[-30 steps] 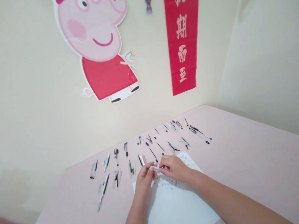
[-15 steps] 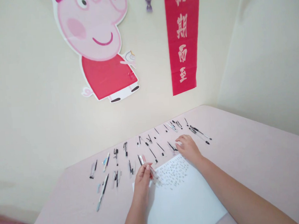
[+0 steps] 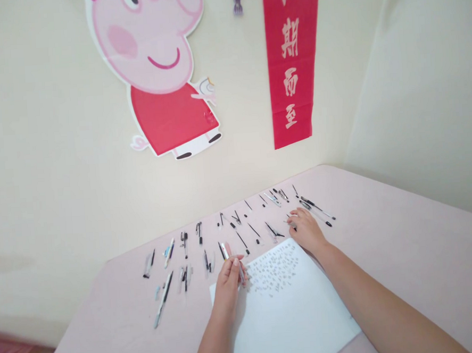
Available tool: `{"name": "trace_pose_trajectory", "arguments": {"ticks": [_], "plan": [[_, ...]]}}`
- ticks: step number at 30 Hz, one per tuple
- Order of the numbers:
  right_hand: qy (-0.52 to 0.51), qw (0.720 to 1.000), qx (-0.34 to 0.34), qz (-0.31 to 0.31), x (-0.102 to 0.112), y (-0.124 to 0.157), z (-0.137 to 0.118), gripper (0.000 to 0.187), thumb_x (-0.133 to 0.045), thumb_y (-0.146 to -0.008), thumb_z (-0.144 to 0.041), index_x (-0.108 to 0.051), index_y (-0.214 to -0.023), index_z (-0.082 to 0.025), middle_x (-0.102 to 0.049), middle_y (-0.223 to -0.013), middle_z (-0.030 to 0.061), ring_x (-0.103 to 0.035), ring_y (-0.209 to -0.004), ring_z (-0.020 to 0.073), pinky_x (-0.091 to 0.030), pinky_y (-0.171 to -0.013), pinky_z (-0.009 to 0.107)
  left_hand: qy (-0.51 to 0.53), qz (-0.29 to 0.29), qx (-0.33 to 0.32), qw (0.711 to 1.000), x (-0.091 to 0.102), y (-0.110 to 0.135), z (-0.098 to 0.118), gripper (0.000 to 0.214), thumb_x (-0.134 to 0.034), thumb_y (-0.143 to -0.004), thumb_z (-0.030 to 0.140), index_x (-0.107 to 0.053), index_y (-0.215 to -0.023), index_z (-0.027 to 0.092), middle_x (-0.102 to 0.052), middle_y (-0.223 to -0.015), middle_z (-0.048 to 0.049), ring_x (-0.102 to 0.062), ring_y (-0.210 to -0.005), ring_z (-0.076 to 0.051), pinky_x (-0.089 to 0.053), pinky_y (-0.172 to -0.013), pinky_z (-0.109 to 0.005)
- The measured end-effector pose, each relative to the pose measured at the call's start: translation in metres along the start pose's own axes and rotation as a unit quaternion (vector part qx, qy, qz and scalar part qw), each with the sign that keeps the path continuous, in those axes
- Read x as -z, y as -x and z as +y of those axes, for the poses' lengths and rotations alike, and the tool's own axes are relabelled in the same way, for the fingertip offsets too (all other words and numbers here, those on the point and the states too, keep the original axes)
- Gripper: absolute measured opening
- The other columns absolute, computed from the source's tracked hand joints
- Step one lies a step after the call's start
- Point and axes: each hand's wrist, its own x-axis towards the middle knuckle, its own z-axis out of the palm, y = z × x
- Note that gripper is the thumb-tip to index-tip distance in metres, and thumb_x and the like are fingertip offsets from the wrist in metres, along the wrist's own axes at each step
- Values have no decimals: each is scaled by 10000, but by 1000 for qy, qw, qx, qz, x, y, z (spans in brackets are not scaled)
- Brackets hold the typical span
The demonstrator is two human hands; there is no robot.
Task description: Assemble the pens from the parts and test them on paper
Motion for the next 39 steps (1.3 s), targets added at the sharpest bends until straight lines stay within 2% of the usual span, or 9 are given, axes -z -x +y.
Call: {"name": "trace_pose_trajectory", "arguments": {"ticks": [8,12,18,27,33,39], "plan": [[-16,1000,3,-5,-3,-1,5,156,-525,-732,-109,-665,-716,-175,-612,-1045,97,-403,-1149,258,-335,-985,417,-5,1,-14,1000,0,0,-1,348,-570,-764,460,-615,-923,153,-568,-737,-25,-526,-589,-102,-409,-526,-219],[-11,1000,5,5,-5,-1,5,123,-548,-726,-142,-664,-763,-160,-606,-1061,105,-400,-1149,266,-336,-989,409,-31,11,-43,999,1,-1,-2,332,-546,-781,456,-610,-919,160,-583,-728,-30,-554,-658,-129,-423,-578,-236],[19,1000,11,18,1,1,0,127,-541,-728,-151,-666,-746,-149,-606,-1061,110,-402,-1153,283,-329,-991,389,-93,8,-86,992,3,0,-2,291,-504,-815,425,-593,-948,181,-601,-731,-25,-527,-628,-125,-419,-616,-263],[37,999,7,14,5,1,-5,181,-510,-736,-106,-679,-685,-145,-632,-996,125,-433,-1107,278,-342,-955,379,-140,-6,-92,986,5,-4,-7,307,-492,-812,448,-587,-909,173,-598,-724,-23,-526,-636,-127,-413,-636,-266],[-19,998,23,47,7,-1,-7,144,-518,-745,-106,-637,-690,-165,-628,-938,98,-473,-1018,250,-374,-909,364,-154,-6,-106,982,6,-5,-9,325,-491,-809,474,-599,-852,171,-601,-710,-30,-525,-626,-128,-421,-626,-265],[-118,987,53,93,22,-2,-31,128,-473,-827,-171,-600,-815,-177,-615,-819,64,-517,-829,213,-414,-791,351,-166,-10,-113,979,9,-7,-12,337,-491,-810,483,-608,-869,173,-611,-735,-45,-548,-675,-147,-435,-659,-280]]}}
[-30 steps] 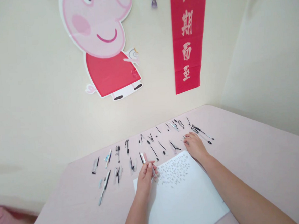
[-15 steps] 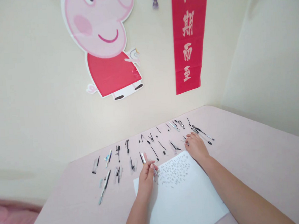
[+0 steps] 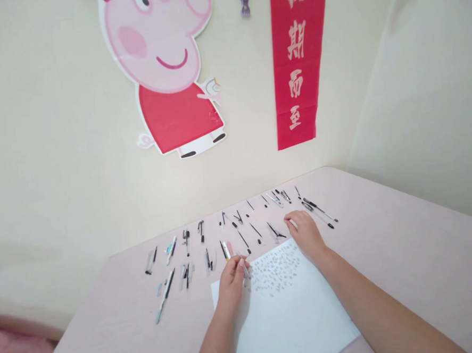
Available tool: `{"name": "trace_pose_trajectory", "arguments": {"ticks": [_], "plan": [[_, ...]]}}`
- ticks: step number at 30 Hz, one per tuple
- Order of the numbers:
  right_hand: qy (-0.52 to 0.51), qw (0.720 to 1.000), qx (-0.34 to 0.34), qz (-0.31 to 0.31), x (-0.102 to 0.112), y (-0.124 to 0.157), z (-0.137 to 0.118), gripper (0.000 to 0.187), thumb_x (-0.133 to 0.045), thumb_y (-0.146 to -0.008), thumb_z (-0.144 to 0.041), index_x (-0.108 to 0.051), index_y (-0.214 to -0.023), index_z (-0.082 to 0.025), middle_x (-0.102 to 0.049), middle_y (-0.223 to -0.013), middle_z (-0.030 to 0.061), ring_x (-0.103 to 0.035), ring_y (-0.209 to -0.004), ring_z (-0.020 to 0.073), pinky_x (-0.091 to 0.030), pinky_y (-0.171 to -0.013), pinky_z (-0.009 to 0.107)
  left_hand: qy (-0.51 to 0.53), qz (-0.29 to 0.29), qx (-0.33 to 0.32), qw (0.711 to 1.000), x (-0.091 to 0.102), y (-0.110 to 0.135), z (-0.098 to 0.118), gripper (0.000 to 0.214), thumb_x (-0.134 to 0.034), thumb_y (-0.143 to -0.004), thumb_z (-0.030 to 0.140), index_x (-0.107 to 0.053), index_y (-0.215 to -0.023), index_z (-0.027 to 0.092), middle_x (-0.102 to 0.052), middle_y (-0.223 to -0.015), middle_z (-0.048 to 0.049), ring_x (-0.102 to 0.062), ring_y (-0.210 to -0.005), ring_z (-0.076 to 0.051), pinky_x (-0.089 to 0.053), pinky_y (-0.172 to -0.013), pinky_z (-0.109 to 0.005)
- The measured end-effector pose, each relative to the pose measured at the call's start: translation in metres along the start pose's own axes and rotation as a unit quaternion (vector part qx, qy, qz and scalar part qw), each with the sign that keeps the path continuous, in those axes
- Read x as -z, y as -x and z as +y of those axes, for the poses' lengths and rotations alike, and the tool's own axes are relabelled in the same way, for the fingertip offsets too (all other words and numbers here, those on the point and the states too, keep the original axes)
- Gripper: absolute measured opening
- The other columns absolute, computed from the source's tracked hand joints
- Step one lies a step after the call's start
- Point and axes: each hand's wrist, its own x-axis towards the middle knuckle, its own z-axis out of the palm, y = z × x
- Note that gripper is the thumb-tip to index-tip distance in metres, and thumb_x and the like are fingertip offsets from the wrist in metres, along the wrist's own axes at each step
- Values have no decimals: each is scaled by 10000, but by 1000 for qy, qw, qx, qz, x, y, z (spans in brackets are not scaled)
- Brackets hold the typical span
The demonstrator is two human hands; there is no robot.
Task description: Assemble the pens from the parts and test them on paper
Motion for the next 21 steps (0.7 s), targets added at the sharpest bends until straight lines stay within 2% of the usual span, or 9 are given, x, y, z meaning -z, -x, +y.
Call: {"name": "trace_pose_trajectory", "arguments": {"ticks": [7,13,15,18,21], "plan": [[-145,989,0,-10,-8,3,-33,217,-432,-856,-181,-625,-955,-193,-607,-882,66,-561,-841,186,-450,-779,332,-26,-8,-29,999,2,-2,-5,300,-489,-823,431,-615,-930,181,-617,-775,-53,-563,-738,-167,-434,-721,-314],[-266,962,-25,-57,-16,9,-59,172,-466,-831,-170,-632,-871,-192,-603,-835,55,-573,-779,164,-471,-717,308,-48,-1,-69,996,2,-2,-4,270,-525,-800,407,-644,-906,189,-644,-878,-83,-585,-849,-205,-438,-782,-346],[-325,939,-63,-95,-18,11,-69,135,-495,-817,-196,-629,-828,-184,-600,-774,40,-574,-710,148,-476,-653,281,-56,-4,-84,995,2,-1,-1,258,-527,-800,398,-653,-893,193,-650,-892,-84,-585,-871,-210,-437,-796,-353],[-426,880,-135,-163,-20,15,-82,120,-549,-787,-262,-621,-816,-171,-596,-699,19,-575,-647,135,-471,-571,250,-76,-16,-92,993,2,-1,2,259,-523,-802,391,-659,-888,189,-656,-879,-83,-585,-863,-215,-440,-792,-360],[-483,836,-167,-201,-21,19,-92,164,-598,-752,-318,-625,-809,-166,-596,-690,11,-563,-649,131,-463,-555,238,-95,-32,-91,991,2,0,4,263,-514,-809,384,-658,-903,185,-654,-862,-79,-583,-837,-214,-443,-777,-361]]}}
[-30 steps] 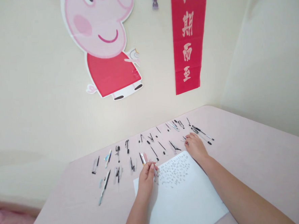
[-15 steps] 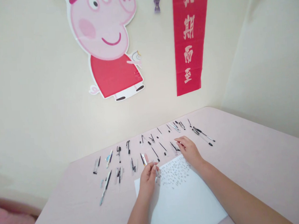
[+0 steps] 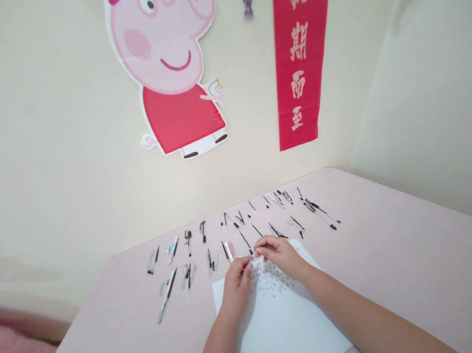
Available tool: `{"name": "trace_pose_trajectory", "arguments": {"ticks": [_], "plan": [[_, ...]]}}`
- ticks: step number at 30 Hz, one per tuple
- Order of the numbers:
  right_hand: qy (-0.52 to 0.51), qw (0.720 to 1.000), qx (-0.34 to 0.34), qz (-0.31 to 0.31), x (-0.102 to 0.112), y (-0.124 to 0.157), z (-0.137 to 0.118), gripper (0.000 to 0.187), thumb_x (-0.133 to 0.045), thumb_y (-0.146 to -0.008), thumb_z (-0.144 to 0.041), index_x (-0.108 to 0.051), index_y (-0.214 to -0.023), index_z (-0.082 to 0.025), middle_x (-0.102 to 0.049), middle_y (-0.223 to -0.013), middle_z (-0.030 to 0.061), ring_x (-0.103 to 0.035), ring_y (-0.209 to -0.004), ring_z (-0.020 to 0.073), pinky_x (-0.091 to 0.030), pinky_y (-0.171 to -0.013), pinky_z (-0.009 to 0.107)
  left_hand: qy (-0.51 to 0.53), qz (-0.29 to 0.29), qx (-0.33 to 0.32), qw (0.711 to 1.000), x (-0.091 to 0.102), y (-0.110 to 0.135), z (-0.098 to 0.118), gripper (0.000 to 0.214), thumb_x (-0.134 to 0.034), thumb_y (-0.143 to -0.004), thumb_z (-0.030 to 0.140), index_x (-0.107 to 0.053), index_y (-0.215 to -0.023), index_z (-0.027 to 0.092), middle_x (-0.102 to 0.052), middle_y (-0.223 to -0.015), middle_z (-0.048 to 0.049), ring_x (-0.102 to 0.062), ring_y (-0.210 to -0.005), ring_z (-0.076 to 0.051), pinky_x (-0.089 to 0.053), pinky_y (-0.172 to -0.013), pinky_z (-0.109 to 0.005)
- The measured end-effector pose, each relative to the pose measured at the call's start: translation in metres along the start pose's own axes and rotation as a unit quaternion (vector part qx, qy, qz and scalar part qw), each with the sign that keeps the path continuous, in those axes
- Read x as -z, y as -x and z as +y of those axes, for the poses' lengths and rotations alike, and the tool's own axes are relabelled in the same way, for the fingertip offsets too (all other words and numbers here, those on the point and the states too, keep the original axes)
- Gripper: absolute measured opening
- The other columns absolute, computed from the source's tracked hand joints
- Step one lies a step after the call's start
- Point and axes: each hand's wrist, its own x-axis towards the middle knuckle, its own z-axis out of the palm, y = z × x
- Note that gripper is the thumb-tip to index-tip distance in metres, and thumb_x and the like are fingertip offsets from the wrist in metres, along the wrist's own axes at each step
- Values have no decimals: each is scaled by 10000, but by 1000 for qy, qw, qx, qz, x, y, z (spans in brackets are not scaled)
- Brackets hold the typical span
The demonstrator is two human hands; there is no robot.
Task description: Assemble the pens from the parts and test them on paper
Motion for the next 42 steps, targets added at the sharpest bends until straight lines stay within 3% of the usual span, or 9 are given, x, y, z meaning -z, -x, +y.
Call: {"name": "trace_pose_trajectory", "arguments": {"ticks": [6,12,26,31,34,37,42], "plan": [[-13,1000,19,-7,-6,3,-5,166,-628,-739,-341,-649,-771,-181,-574,-788,19,-531,-701,126,-439,-572,231,-16,-22,-16,999,0,1,-3,245,-496,-830,352,-651,-926,189,-646,-866,-74,-575,-828,-205,-433,-779,-352],[33,998,57,-15,-7,4,-2,133,-619,-759,-308,-664,-755,-183,-588,-797,35,-558,-782,151,-450,-694,277,-23,-34,-19,999,0,1,1,243,-484,-835,335,-651,-932,187,-643,-853,-74,-570,-815,-202,-426,-774,-345],[48,997,50,-31,-5,5,4,148,-606,-775,-271,-716,-858,-215,-586,-918,54,-564,-887,162,-470,-698,269,-9,-33,-17,999,1,0,2,260,-482,-838,361,-654,-936,192,-646,-879,-79,-570,-853,-211,-422,-805,-352],[109,991,76,8,4,0,6,209,-544,-804,-250,-694,-948,-221,-593,-934,55,-567,-847,150,-472,-639,248,11,-18,-4,1000,1,1,0,263,-509,-820,381,-661,-927,195,-655,-887,-81,-577,-862,-217,-423,-806,-350],[211,969,107,76,24,-6,12,247,-491,-808,-198,-687,-958,-211,-613,-922,63,-567,-808,156,-478,-644,270,9,-13,-3,1000,1,1,1,276,-509,-818,390,-668,-925,192,-660,-859,-82,-581,-839,-218,-425,-798,-357],[376,906,139,137,50,-11,19,264,-483,-783,-153,-691,-938,-201,-638,-898,69,-539,-897,197,-440,-829,366,4,-11,-7,1000,1,1,2,277,-500,-823,382,-668,-935,191,-661,-865,-84,-581,-844,-220,-423,-803,-365],[541,814,111,179,81,-13,28,295,-465,-761,-112,-676,-961,-161,-635,-1006,98,-479,-1018,237,-375,-929,394,4,-11,-4,1000,1,1,1,281,-492,-829,379,-663,-947,192,-659,-884,-86,-578,-867,-222,-417,-812,-365]]}}
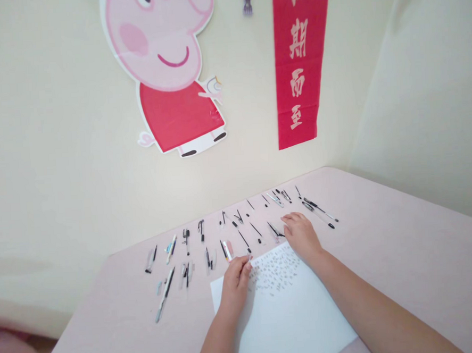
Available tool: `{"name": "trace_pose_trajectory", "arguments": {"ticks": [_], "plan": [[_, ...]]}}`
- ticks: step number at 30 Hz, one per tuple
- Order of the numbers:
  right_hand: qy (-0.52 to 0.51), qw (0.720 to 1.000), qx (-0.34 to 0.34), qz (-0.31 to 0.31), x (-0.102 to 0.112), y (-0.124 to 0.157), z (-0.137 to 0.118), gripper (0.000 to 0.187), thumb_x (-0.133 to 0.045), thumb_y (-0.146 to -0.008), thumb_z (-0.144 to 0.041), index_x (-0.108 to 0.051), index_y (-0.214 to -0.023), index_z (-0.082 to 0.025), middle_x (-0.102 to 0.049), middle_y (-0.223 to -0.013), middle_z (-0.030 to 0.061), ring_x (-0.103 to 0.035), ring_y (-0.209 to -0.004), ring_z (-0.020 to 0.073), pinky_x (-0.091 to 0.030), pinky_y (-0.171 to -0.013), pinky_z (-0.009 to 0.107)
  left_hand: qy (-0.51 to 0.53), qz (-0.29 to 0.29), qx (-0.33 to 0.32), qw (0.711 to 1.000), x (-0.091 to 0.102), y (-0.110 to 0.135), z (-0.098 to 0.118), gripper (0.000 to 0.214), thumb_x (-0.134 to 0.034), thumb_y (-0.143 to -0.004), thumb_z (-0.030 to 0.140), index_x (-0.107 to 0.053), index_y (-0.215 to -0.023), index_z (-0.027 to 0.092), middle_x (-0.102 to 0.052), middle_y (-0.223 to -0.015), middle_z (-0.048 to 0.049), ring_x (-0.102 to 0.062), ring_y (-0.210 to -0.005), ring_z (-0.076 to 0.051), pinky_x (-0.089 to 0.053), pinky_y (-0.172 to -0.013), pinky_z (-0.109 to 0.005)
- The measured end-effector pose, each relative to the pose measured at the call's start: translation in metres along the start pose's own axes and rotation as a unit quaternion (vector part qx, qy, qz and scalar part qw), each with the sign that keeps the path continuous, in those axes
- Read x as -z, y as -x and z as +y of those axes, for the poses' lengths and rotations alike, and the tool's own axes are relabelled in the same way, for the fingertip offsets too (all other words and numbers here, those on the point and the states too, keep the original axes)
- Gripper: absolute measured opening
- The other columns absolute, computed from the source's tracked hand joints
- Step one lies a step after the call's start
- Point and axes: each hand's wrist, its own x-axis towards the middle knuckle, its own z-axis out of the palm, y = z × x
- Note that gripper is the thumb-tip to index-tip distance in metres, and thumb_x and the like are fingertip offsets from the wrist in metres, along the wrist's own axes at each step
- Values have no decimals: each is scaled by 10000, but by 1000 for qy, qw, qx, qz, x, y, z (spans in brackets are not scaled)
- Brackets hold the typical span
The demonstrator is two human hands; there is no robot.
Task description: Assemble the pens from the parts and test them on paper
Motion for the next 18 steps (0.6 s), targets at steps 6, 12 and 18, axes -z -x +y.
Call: {"name": "trace_pose_trajectory", "arguments": {"ticks": [6,12,18], "plan": [[102,993,-61,26,-4,5,15,231,-525,-709,-145,-628,-916,-137,-591,-1041,136,-421,-1104,290,-333,-949,418,3,3,5,1000,0,0,-1,283,-497,-820,395,-666,-919,190,-654,-859,-84,-575,-846,-221,-419,-800,-363],[127,988,-77,42,-2,6,25,138,-520,-693,-175,-587,-812,-162,-595,-866,123,-464,-1019,287,-353,-892,402,-14,-1,-1,1000,0,1,-4,273,-487,-831,366,-661,-943,188,-649,-852,-82,-575,-827,-213,-422,-783,-354],[161,985,-59,13,15,4,16,143,-521,-713,-202,-641,-712,-124,-613,-945,177,-429,-1092,327,-297,-943,432,-8,6,-1,1000,-1,1,-4,275,-489,-829,372,-666,-934,190,-646,-841,-80,-578,-819,-210,-424,-780,-350]]}}
